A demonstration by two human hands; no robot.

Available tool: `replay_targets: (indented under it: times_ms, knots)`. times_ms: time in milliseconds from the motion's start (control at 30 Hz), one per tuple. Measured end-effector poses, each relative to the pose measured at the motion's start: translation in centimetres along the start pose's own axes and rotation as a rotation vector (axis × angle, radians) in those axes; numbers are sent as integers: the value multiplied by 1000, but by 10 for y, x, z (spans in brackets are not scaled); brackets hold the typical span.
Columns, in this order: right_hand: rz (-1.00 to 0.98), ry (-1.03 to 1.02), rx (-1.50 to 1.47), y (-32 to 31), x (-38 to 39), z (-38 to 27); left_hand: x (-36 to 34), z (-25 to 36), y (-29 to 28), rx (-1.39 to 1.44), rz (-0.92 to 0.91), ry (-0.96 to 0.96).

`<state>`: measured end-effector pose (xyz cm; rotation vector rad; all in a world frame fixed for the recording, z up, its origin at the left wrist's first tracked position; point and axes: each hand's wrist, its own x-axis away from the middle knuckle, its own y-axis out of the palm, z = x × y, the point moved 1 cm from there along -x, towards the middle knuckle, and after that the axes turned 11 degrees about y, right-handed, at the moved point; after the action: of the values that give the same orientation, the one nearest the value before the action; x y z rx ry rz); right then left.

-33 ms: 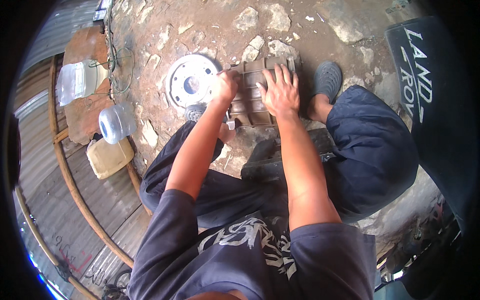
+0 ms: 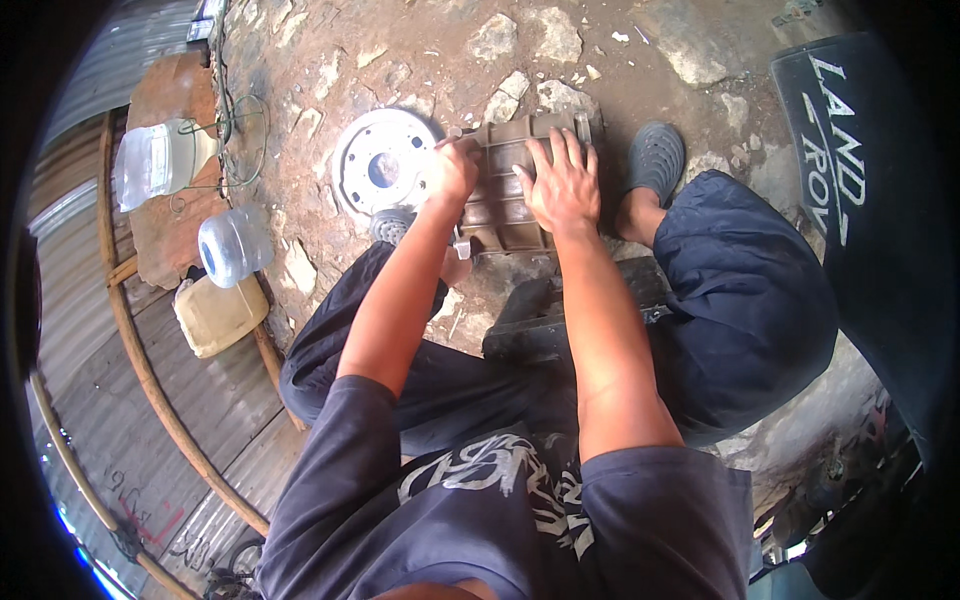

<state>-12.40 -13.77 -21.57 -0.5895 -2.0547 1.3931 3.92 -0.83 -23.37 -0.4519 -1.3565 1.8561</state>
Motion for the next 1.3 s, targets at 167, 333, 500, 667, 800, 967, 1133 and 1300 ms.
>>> replay_targets:
  times_ms: [167,333,500,667,800,967,1133,1300]
  knots:
    - [-15,9,20,0,-3,-3,8,-14,0,21,-110,81]
    - [-21,12,25,0,-2,-4,-9,-11,-17,8,-414,69]
    - [-25,11,13,-4,-4,-6,-5,0,-1,-218,-195,-93]
    - [-26,21,32,-2,-3,-1,14,5,-14,96,-105,92]
    - [-70,19,68,-2,-5,-6,4,-9,-3,92,-86,25]
    - [-85,25,83,-5,-7,-6,2,7,3,-69,61,-57]
    - [-93,39,89,-3,-4,-1,15,6,-11,123,-88,98]
    - [-80,28,72,-4,-4,-5,2,-2,-3,36,-86,-42]
